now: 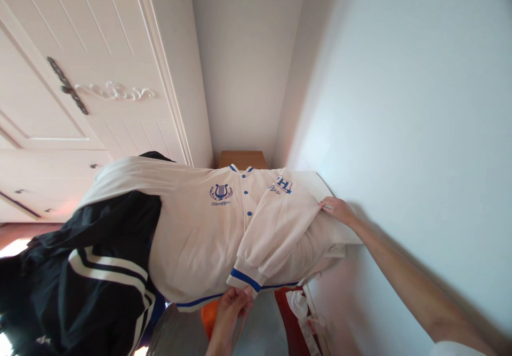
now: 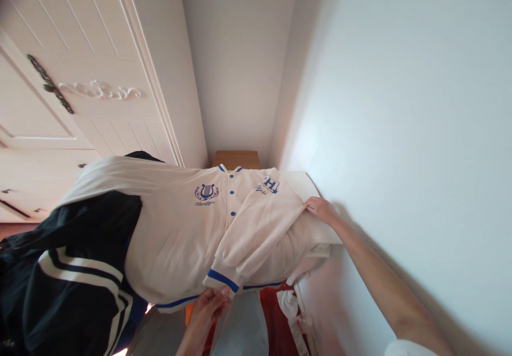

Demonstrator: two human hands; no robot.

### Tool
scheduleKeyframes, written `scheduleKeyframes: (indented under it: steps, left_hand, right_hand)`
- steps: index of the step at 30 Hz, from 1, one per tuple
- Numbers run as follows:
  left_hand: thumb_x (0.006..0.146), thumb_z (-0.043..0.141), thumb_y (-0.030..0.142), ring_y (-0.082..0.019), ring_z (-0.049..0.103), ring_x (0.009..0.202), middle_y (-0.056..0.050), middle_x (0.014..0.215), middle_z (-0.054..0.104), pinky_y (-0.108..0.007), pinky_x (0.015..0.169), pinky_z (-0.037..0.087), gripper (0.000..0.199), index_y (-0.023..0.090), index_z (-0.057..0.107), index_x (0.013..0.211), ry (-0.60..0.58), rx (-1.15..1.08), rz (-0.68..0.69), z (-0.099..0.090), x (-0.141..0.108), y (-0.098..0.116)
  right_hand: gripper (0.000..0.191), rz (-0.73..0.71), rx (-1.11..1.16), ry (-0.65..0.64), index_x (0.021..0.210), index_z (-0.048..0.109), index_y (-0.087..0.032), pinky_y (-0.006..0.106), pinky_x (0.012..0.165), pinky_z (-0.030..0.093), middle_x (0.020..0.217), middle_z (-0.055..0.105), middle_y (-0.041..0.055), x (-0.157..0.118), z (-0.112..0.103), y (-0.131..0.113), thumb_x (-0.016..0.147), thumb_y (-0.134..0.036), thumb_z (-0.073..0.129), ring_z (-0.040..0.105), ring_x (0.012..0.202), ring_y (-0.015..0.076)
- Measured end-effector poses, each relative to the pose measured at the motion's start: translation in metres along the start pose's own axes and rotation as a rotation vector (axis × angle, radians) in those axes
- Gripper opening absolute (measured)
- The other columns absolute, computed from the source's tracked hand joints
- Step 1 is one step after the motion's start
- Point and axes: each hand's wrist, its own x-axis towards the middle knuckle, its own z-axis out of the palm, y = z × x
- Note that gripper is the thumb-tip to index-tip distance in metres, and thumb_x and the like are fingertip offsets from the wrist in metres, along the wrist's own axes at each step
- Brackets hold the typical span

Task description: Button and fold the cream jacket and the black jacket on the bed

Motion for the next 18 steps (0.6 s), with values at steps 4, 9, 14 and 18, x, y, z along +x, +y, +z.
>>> scheduleKeyframes:
  steps: [4, 9, 14, 18]
  left_hand:
    - [0.058, 0.064, 0.086, -0.014, 0.05, 0.038, -0.009, 0.046, 0.061, -0.023, 0.039, 0.023, 0.071, 0.015, 0.06, 0.054, -0.234, 0.373, -0.128, -0.015, -0.022, 0.015]
    - [0.08, 0.056, 0.075, -0.015, 0.053, 0.043, -0.007, 0.048, 0.061, -0.024, 0.047, 0.037, 0.062, 0.017, 0.064, 0.061, -0.306, 0.44, 0.183, 0.005, -0.041, 0.09]
    - [0.093, 0.052, 0.048, -0.029, 0.064, 0.11, -0.013, 0.11, 0.072, -0.04, 0.096, 0.047, 0.037, 0.019, 0.071, 0.106, 0.028, 0.838, 0.915, 0.064, 0.011, 0.144]
    - [0.097, 0.047, 0.042, -0.032, 0.039, 0.142, -0.016, 0.15, 0.048, -0.052, 0.115, 0.031, 0.051, 0.014, 0.052, 0.14, -0.025, 1.323, 1.049, 0.084, 0.059, 0.134]
  right_hand:
    - [0.031, 0.023, -0.015, -0.012, 0.087, 0.075, -0.023, 0.037, 0.09, 0.056, 0.097, 0.076, 0.004, 0.017, -0.02, -0.001, 0.081, -0.014, 0.045, 0.071, 0.093, 0.0214]
    - [0.036, 0.002, 0.007, 0.137, 0.111, 0.072, -0.024, 0.042, 0.103, 0.05, 0.115, 0.072, 0.0053, 0.061, -0.022, -0.03, 0.09, -0.021, 0.043, 0.065, 0.112, 0.0221]
    - [0.048, 0.026, 0.0, 0.052, 0.139, 0.055, -0.019, 0.043, 0.117, 0.034, 0.146, 0.053, 0.0098, 0.143, 0.018, -0.068, 0.098, -0.039, 0.04, 0.045, 0.138, 0.024]
    - [0.055, 0.124, -0.11, -0.151, 0.145, 0.045, -0.011, 0.044, 0.12, 0.026, 0.155, 0.039, 0.0162, 0.189, 0.057, -0.067, 0.101, -0.04, 0.035, 0.031, 0.146, 0.0264]
